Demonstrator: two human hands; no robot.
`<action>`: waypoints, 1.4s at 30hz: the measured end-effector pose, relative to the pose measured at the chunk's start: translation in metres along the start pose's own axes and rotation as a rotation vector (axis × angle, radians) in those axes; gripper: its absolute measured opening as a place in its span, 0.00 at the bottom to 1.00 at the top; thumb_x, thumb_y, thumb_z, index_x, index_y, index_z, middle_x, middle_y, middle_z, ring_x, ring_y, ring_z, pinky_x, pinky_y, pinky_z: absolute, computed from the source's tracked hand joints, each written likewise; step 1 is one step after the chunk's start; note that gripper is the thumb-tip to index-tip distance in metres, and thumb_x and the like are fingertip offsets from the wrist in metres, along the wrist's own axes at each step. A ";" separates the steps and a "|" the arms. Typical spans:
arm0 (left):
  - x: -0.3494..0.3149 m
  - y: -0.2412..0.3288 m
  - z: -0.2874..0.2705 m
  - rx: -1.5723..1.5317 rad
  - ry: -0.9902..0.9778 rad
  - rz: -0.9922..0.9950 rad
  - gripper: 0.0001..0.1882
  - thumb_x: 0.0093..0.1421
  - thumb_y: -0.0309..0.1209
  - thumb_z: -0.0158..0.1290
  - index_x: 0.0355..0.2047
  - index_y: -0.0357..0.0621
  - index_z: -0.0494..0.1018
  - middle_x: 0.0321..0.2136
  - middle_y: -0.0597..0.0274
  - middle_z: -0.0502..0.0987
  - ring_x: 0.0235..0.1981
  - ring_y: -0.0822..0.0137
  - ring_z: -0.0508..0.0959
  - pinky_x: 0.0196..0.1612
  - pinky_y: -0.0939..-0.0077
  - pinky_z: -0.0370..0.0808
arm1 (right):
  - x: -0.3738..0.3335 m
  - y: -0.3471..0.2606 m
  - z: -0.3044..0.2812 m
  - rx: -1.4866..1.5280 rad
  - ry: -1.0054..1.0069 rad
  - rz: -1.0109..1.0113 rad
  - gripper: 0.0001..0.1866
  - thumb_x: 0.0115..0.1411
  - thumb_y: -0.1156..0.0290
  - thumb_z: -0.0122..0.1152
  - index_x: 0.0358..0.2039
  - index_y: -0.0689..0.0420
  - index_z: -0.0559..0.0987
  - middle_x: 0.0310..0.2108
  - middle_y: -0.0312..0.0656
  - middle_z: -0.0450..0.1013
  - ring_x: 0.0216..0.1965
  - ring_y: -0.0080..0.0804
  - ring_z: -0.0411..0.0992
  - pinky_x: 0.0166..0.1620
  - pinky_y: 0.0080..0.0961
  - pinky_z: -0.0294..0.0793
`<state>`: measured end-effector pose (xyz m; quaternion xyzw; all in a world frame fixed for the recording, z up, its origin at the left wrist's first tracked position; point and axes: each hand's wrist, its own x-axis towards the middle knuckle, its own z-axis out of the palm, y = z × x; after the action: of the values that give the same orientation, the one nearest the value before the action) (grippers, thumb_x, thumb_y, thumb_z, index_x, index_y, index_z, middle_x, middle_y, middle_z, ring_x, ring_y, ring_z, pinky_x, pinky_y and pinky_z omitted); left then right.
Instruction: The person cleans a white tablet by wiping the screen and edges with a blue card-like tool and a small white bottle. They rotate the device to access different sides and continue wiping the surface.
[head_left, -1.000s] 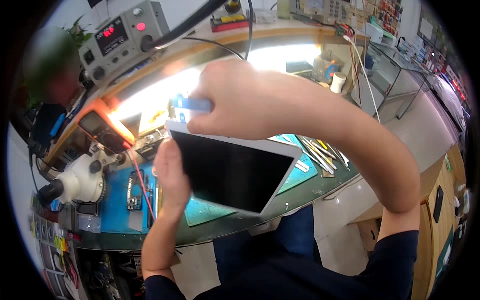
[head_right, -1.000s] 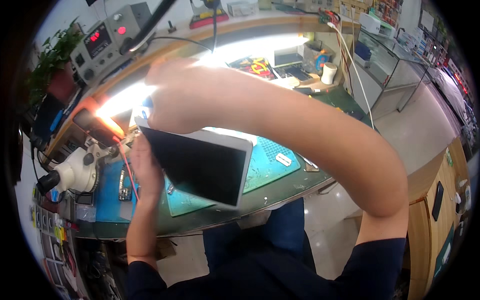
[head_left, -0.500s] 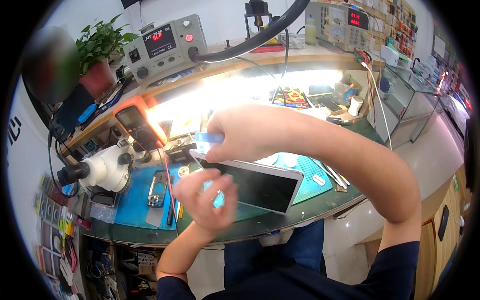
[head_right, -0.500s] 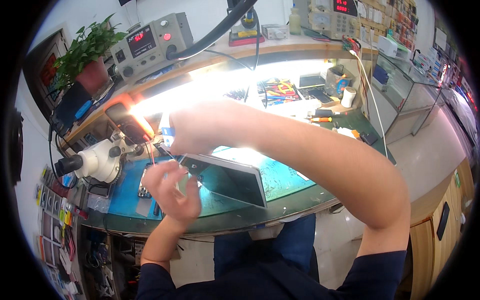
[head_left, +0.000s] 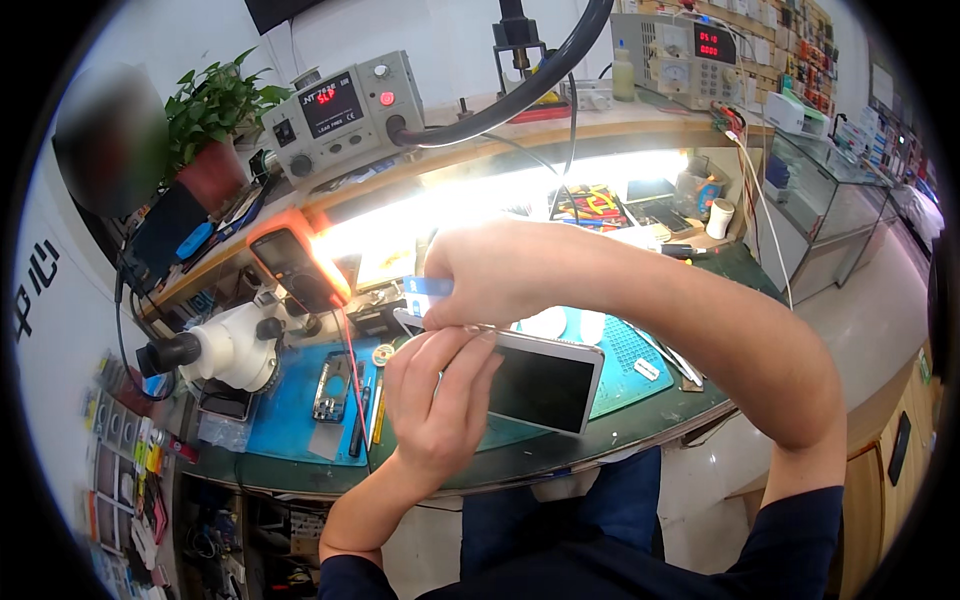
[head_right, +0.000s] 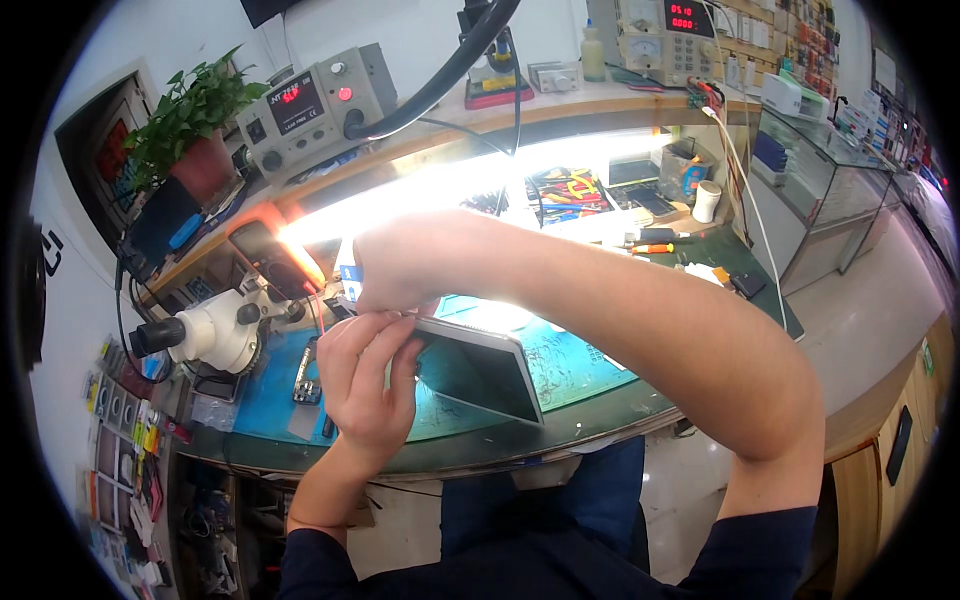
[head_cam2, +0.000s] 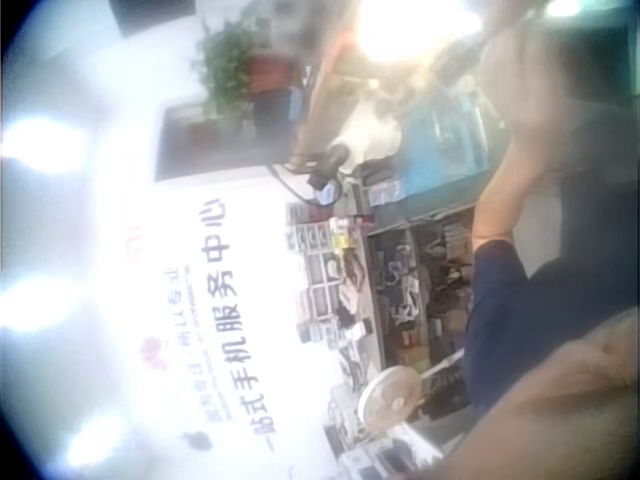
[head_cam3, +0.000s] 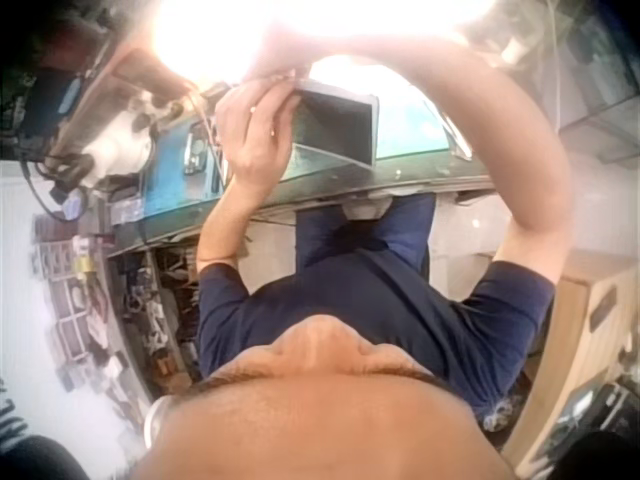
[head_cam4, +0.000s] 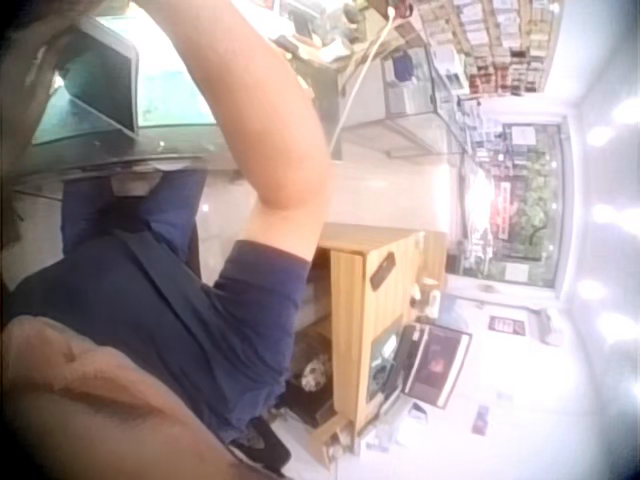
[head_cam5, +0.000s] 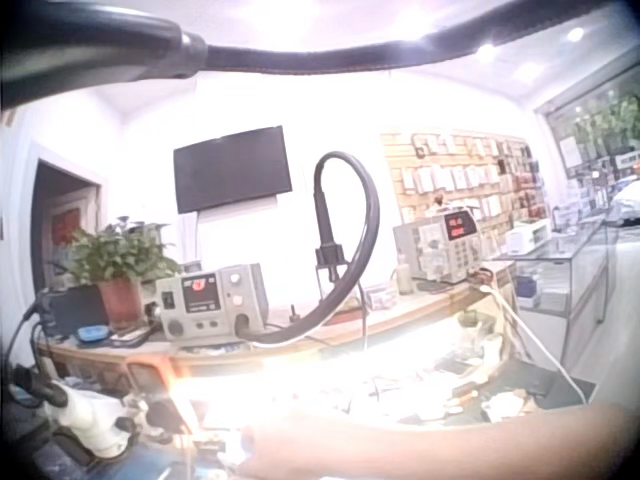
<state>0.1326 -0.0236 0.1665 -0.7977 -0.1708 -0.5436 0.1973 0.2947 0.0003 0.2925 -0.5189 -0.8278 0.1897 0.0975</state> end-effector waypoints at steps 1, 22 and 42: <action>0.000 -0.001 0.000 0.005 0.000 0.007 0.18 0.50 0.18 0.69 0.44 0.36 0.83 0.43 0.55 0.80 0.44 0.55 0.79 0.46 0.64 0.77 | 0.001 0.001 0.001 0.013 -0.009 0.006 0.20 0.60 0.57 0.67 0.38 0.65 0.86 0.33 0.55 0.83 0.36 0.47 0.82 0.42 0.39 0.80; 0.020 0.057 0.022 -0.019 -0.024 -0.194 0.32 0.49 0.58 0.71 0.38 0.43 0.77 0.40 0.57 0.73 0.42 0.53 0.71 0.45 0.58 0.66 | -0.002 -0.008 0.000 -0.080 0.061 -0.053 0.20 0.56 0.56 0.68 0.33 0.64 0.85 0.26 0.50 0.80 0.26 0.43 0.78 0.36 0.39 0.78; 0.033 0.049 0.007 -0.137 -0.154 -0.097 0.23 0.46 0.33 0.77 0.35 0.45 0.74 0.37 0.58 0.74 0.39 0.54 0.71 0.43 0.60 0.66 | -0.142 0.040 0.083 0.362 1.128 -0.167 0.08 0.63 0.79 0.68 0.42 0.62 0.84 0.35 0.42 0.79 0.33 0.28 0.79 0.32 0.22 0.77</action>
<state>0.1737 -0.0600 0.1887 -0.8394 -0.1864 -0.5002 0.1021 0.3611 -0.1292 0.2058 -0.4478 -0.6405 0.0147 0.6237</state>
